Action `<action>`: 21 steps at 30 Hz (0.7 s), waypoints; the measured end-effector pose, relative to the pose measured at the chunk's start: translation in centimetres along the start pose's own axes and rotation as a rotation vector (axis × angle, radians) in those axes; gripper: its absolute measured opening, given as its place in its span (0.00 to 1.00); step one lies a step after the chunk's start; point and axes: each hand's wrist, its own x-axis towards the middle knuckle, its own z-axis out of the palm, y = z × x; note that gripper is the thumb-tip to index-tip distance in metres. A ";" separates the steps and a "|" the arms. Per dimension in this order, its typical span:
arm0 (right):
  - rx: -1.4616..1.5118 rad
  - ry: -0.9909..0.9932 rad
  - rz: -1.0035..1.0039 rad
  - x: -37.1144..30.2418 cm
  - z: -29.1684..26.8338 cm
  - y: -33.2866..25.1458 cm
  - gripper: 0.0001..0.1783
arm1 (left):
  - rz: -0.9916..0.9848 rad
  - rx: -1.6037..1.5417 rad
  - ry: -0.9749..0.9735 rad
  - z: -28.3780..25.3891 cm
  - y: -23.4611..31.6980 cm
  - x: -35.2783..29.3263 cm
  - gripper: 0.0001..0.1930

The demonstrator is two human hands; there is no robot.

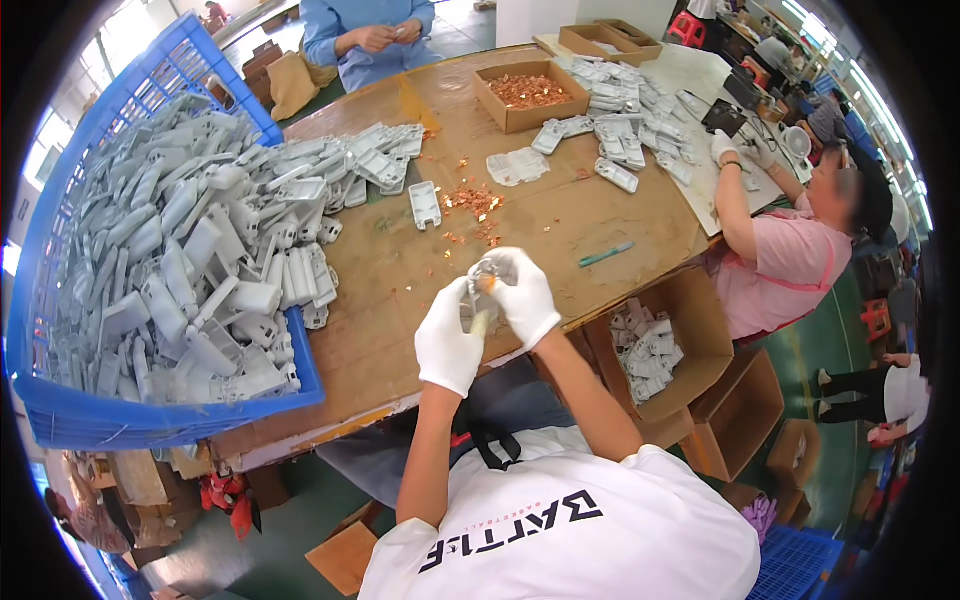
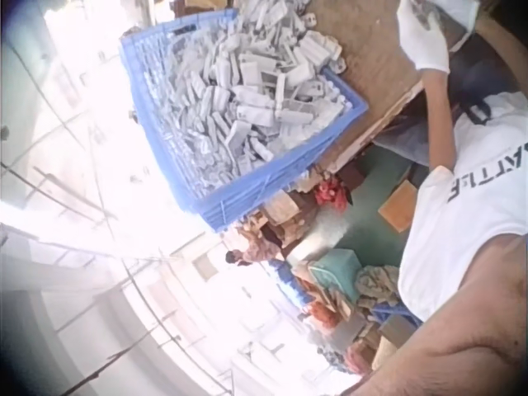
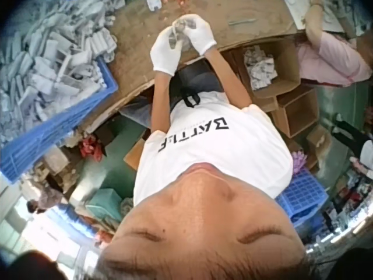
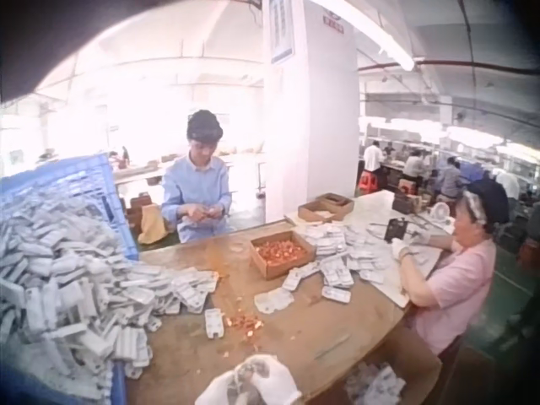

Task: The person picks up a plastic housing from a blue crate and a metal contact from the table, then presses the contact into the housing by hand. They repeat this process, occasionally turning the assembly over to ensure the contact is secure before placing it on the table.

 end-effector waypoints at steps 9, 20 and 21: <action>-0.509 -0.127 0.016 -0.7 -0.7 -3.2 0.11 | 0.026 -0.004 0.029 0.1 0.4 -0.5 0.24; -0.634 -0.090 -0.149 -1.5 0.2 -3.5 0.08 | 0.020 -0.054 0.048 -0.1 -0.8 1.0 0.11; -0.649 -0.076 -0.162 -1.4 0.2 -3.3 0.08 | 0.049 -0.027 0.072 0.0 -0.8 1.1 0.10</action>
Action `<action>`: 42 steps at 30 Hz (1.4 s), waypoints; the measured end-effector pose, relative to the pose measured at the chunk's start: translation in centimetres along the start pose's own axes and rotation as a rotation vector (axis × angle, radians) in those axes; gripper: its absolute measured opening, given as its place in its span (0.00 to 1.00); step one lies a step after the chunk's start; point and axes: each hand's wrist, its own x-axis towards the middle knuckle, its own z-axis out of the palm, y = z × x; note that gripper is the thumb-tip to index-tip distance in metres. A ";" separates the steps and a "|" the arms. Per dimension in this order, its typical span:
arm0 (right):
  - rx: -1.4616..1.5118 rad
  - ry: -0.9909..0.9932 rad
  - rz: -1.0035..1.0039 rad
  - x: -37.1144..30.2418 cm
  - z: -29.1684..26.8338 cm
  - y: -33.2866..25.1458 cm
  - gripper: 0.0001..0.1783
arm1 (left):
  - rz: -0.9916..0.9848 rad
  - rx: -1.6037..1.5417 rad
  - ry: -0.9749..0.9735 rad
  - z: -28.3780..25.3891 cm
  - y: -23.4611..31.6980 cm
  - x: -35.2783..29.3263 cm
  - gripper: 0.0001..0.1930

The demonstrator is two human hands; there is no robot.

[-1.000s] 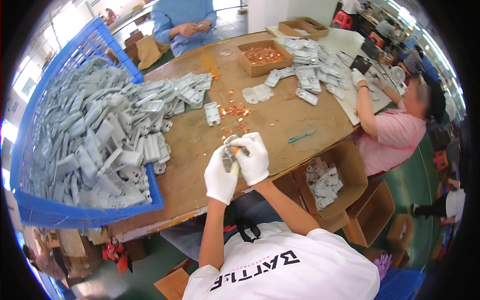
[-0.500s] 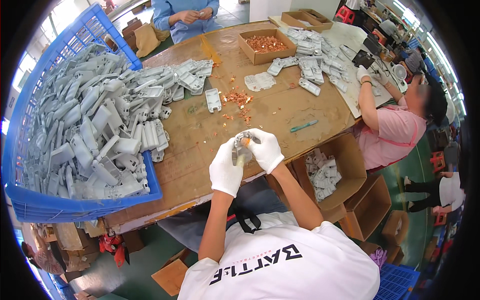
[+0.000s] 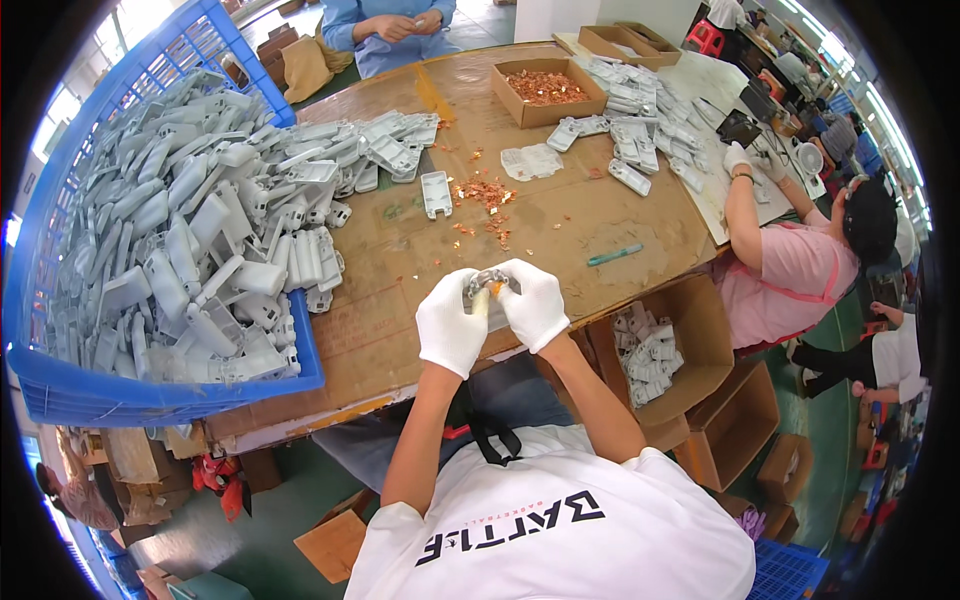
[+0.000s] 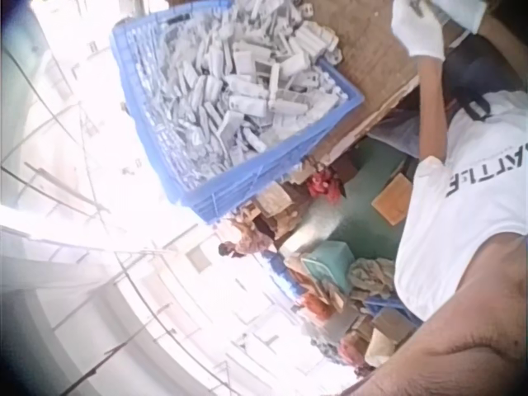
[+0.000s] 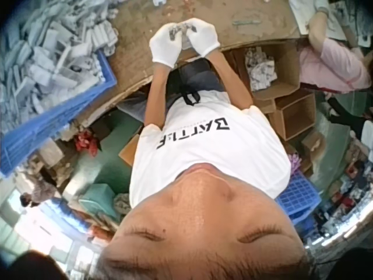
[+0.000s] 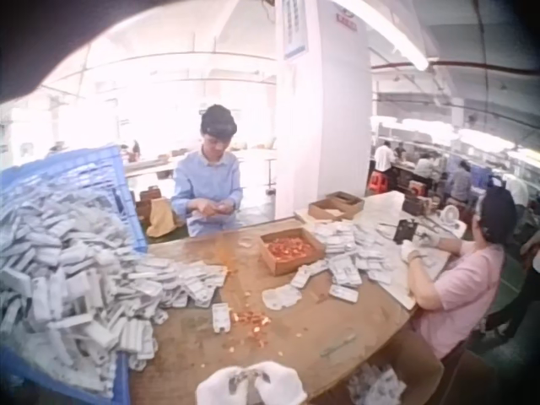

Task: The person picks up a plastic housing from a blue crate and a metal contact from the table, then presses the contact into the housing by hand. They repeat this process, occasionally turning the assembly over to ensure the contact is secure before placing it on the table.

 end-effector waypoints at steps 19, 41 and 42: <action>0.176 -0.264 0.117 -0.3 1.4 0.6 0.18 | -0.116 0.120 0.156 0.3 -1.8 -0.4 0.10; 0.141 -0.022 -0.014 -0.6 1.8 -2.1 0.11 | 0.096 0.169 0.203 -1.1 0.0 -0.8 0.10; 0.141 -0.026 -0.013 -0.6 1.9 -2.1 0.11 | 0.094 0.168 0.201 -1.2 -0.1 -0.8 0.10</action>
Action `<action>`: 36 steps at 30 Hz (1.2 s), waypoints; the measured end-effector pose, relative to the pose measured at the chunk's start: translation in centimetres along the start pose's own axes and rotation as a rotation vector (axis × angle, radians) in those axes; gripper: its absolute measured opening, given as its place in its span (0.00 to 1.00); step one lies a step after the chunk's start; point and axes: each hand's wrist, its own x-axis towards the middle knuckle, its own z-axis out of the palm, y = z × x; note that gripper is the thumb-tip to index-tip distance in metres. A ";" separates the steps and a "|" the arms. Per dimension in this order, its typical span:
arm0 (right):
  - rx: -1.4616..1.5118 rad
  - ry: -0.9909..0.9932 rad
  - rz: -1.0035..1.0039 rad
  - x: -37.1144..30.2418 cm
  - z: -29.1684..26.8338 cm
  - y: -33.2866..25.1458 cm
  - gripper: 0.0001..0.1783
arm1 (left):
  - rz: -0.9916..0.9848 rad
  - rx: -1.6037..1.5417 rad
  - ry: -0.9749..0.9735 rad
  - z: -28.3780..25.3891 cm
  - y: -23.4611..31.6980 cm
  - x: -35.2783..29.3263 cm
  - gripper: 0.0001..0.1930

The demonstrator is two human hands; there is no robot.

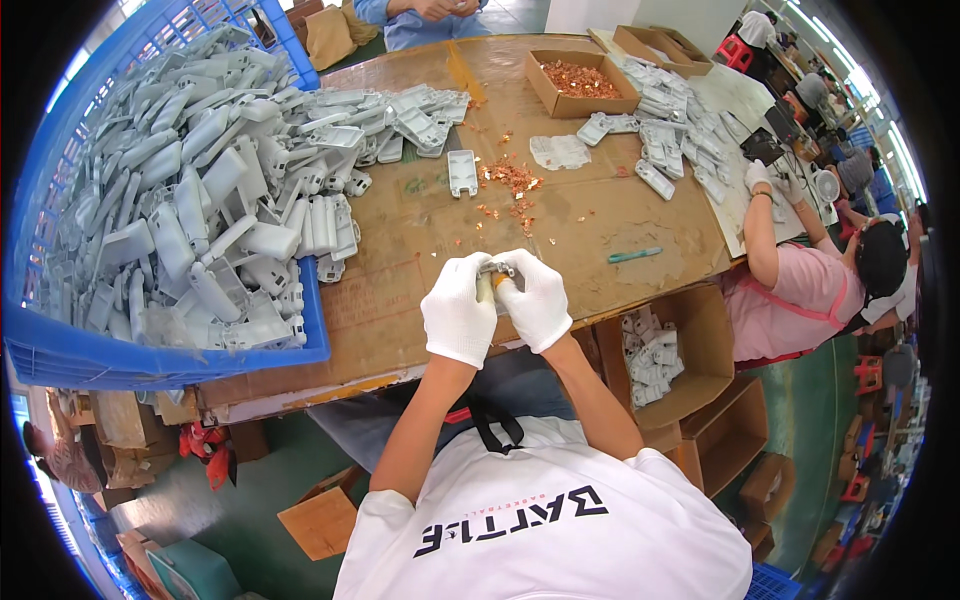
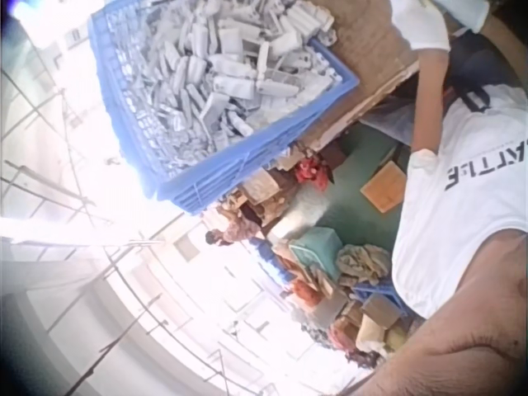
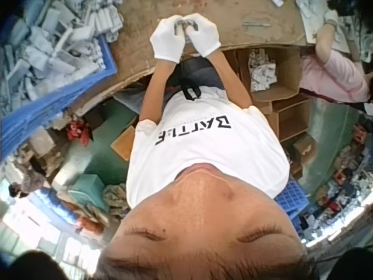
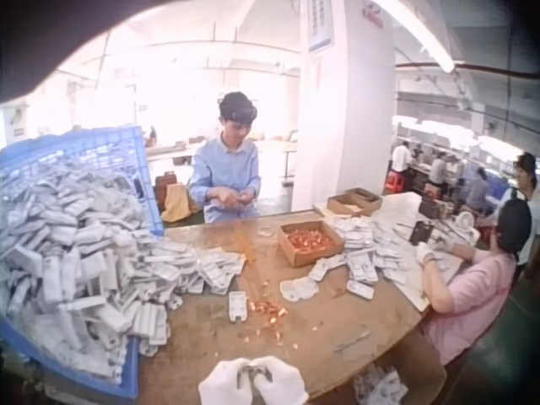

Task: The person picks up a plastic housing from a blue crate and a metal contact from the table, then presses the contact into the housing by hand. They repeat this process, occasionally turning the assembly over to ensure the contact is secure before placing it on the table.

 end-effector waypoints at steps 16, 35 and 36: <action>-0.030 -0.243 -0.065 0.1 -1.4 -0.4 0.19 | 0.059 -0.082 -0.108 -0.4 -1.8 1.8 0.09; -0.164 -0.040 -0.214 -1.4 -1.5 -0.9 0.25 | -0.016 -0.158 -0.221 -0.9 -0.7 2.0 0.09; -0.163 -0.041 -0.211 -1.5 -1.6 -1.0 0.25 | -0.025 -0.190 -0.197 -0.8 -0.5 1.8 0.08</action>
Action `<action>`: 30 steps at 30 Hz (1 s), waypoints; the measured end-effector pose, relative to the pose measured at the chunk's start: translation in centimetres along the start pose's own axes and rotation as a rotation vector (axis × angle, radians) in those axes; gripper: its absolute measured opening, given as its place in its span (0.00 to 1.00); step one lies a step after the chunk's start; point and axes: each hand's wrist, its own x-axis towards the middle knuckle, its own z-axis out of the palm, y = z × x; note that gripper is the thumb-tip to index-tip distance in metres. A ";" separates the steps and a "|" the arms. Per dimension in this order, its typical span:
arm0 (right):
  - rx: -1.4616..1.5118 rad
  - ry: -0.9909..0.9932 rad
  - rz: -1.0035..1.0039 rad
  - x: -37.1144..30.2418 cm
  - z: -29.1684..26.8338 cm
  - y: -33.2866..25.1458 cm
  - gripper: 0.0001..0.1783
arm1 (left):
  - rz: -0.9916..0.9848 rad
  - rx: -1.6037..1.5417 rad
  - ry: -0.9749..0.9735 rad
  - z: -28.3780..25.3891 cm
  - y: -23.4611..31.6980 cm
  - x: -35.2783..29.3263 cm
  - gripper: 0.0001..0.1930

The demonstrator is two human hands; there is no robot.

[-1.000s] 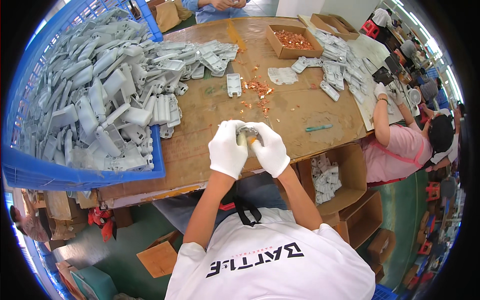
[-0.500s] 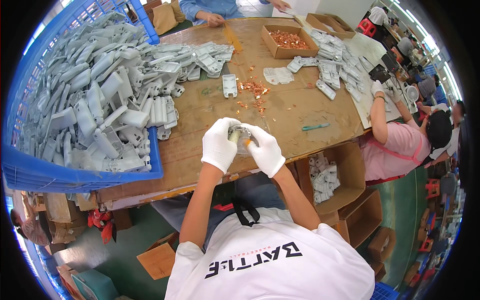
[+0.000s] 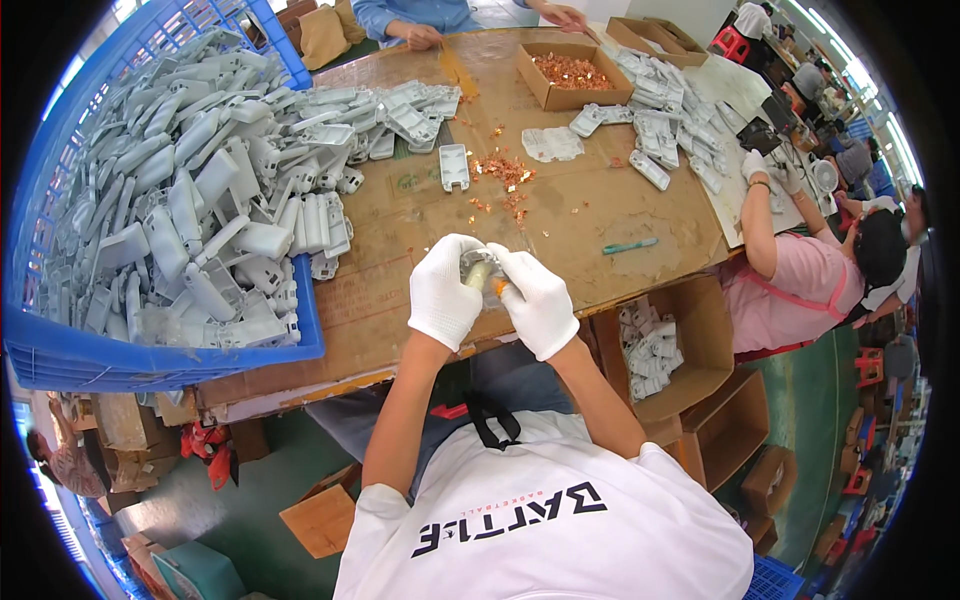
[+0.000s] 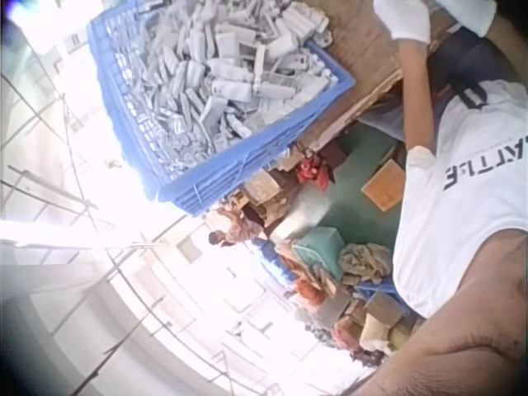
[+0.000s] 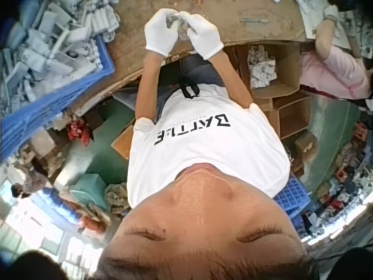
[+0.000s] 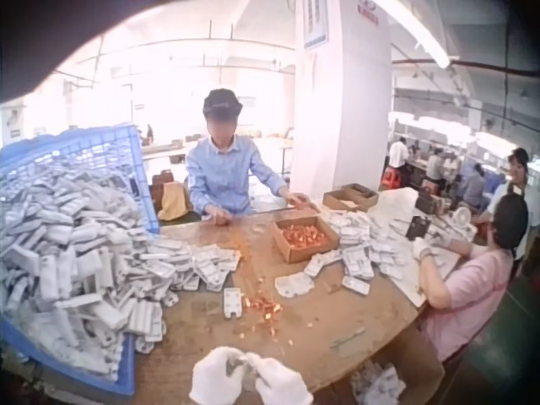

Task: The person picks up a plastic housing from a blue crate and a metal contact from the table, then presses the contact into the housing by hand. They repeat this process, occasionally turning the assembly over to ensure the contact is secure before placing it on the table.

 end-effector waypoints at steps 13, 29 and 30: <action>-0.182 0.294 0.146 4.5 -2.8 6.7 0.18 | -0.126 -0.241 0.009 0.3 -0.9 1.8 0.23; 0.189 0.397 0.106 7.5 -6.6 4.2 0.24 | 0.005 -0.222 0.018 0.9 4.8 -2.6 0.20; 0.223 0.384 0.105 6.4 -5.2 2.1 0.24 | -0.017 -0.277 0.024 0.7 5.4 -2.9 0.20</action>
